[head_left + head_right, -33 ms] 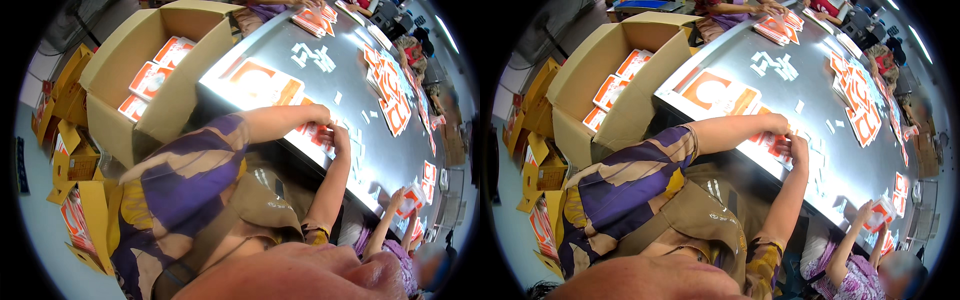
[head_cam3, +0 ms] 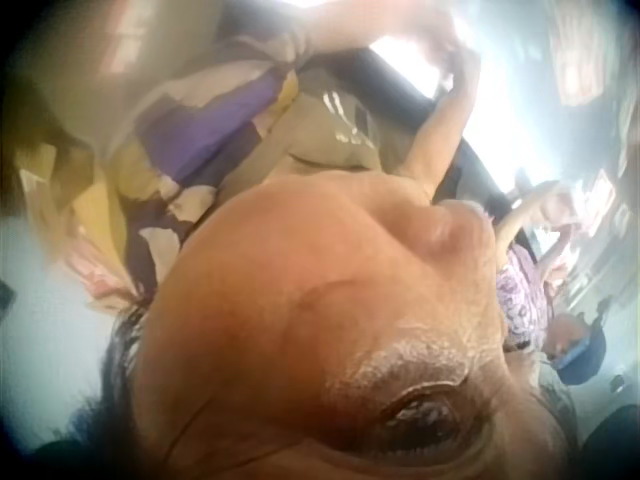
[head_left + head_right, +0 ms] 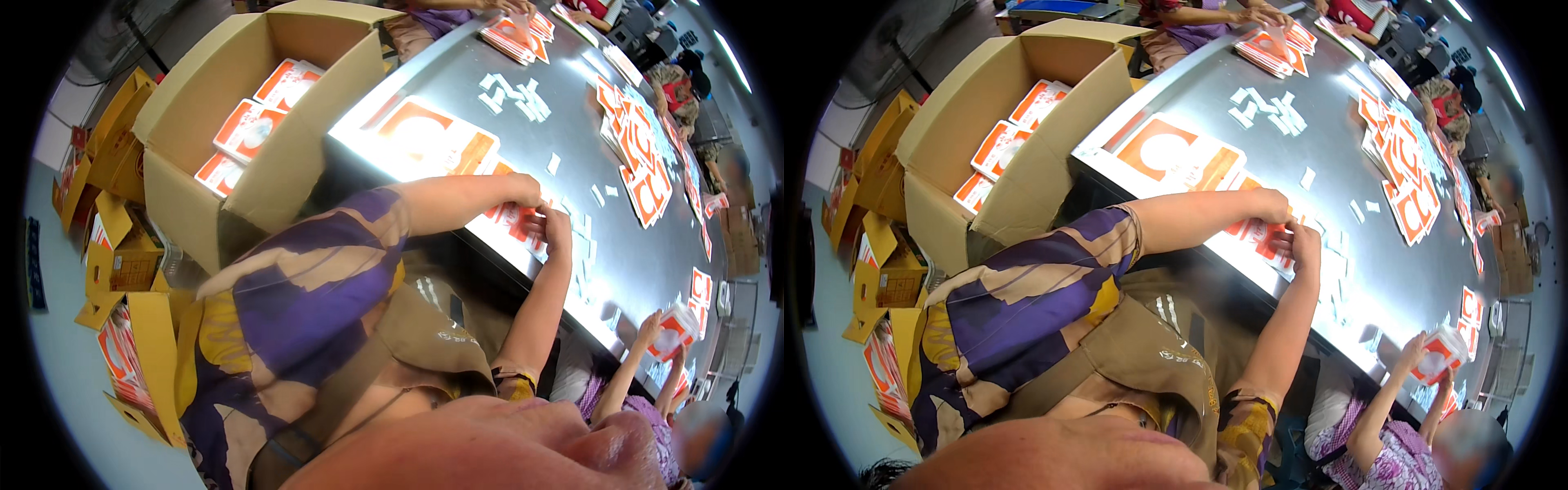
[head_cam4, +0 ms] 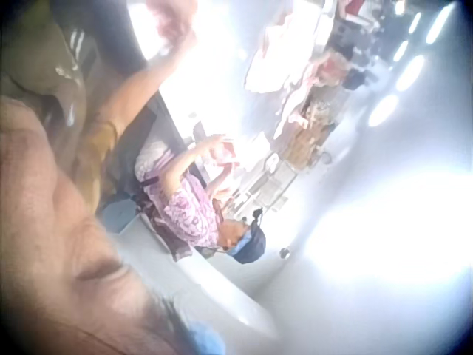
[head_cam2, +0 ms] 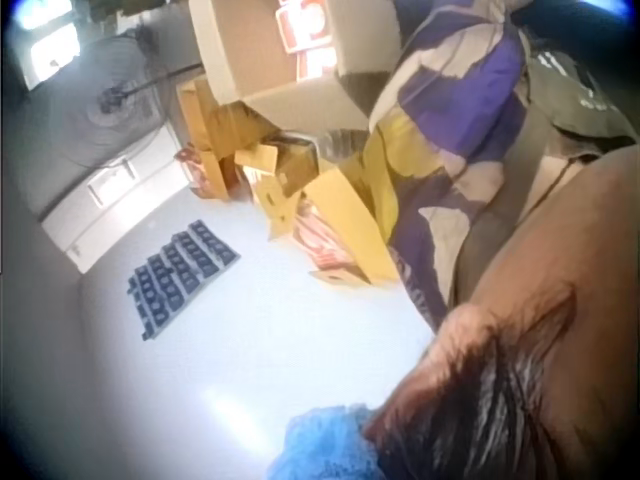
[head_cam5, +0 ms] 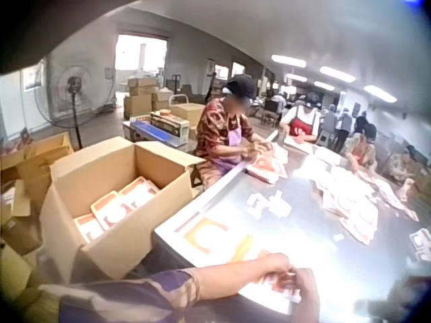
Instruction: The person assembles small orange and white cards by hand at a metal table, peeling backing strips and stacking the finished cards. They repeatedly pick up cards from a nearby cardboard box, align them, and place them into a growing stack on the table.
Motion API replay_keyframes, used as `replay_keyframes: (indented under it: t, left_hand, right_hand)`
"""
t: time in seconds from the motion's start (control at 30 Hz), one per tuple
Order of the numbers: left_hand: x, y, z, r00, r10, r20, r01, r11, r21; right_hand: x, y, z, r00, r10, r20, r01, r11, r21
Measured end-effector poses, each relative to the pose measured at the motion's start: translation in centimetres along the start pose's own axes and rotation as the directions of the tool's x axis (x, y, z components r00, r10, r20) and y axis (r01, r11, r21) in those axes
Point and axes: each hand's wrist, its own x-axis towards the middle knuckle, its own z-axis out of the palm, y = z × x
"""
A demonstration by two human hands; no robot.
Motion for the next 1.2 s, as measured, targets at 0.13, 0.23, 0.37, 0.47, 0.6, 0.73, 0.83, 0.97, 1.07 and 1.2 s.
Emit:
replay_keyframes:
  t: [0.13,0.23,0.37,0.47,0.6,0.73,0.83,0.97,1.07,1.2]
  left_hand:
    - [0.5,-0.3,0.4,0.999,0.014,-0.029,-0.013,1.0,0.024]
    - [0.6,-0.5,0.3,0.999,-0.036,0.028,0.036,0.999,0.0]
    - [-0.2,-0.2,-0.2,0.997,-0.035,0.068,0.037,0.999,-0.018]
    - [-1.2,0.4,-1.0,0.998,-0.026,0.063,0.029,0.998,-0.047]
    - [-0.9,0.1,-0.9,0.998,-0.011,0.069,0.018,0.995,-0.097]
    - [0.3,-0.1,-0.6,0.985,-0.075,0.155,0.099,0.983,-0.155]
    - [0.8,-1.0,-0.5,0.989,-0.078,0.127,0.102,0.976,-0.192]
    - [-1.3,0.1,-1.3,0.999,-0.036,0.001,0.034,0.954,-0.298]
    - [-1.4,-0.9,-1.7,0.995,-0.098,0.023,0.099,0.91,-0.402]
    - [-0.1,0.1,-1.6,1.0,0.007,-0.023,-0.014,0.956,-0.293]
  right_hand:
    - [1.4,1.4,-0.6,0.977,-0.079,-0.196,0.045,0.984,-0.17]
    - [1.7,1.6,-0.5,0.979,-0.084,-0.187,0.06,0.99,-0.127]
    - [0.6,0.7,0.0,0.987,-0.06,-0.147,0.06,0.998,-0.005]
    - [1.0,0.8,-0.7,0.997,-0.037,-0.065,0.043,0.994,0.098]
    - [1.7,1.3,-1.2,1.0,-0.013,-0.015,0.015,0.985,0.174]
    - [2.1,1.7,-1.5,1.0,-0.013,0.003,0.012,0.989,0.148]
    - [1.7,1.2,0.3,0.994,-0.067,-0.088,0.057,0.992,-0.116]
    - [1.5,1.8,0.0,0.979,-0.191,-0.077,0.169,0.958,-0.23]
    - [0.7,0.7,0.7,0.969,-0.246,-0.03,0.243,0.966,-0.091]
    - [1.4,2.2,-0.7,0.909,-0.398,-0.127,0.359,0.9,-0.249]
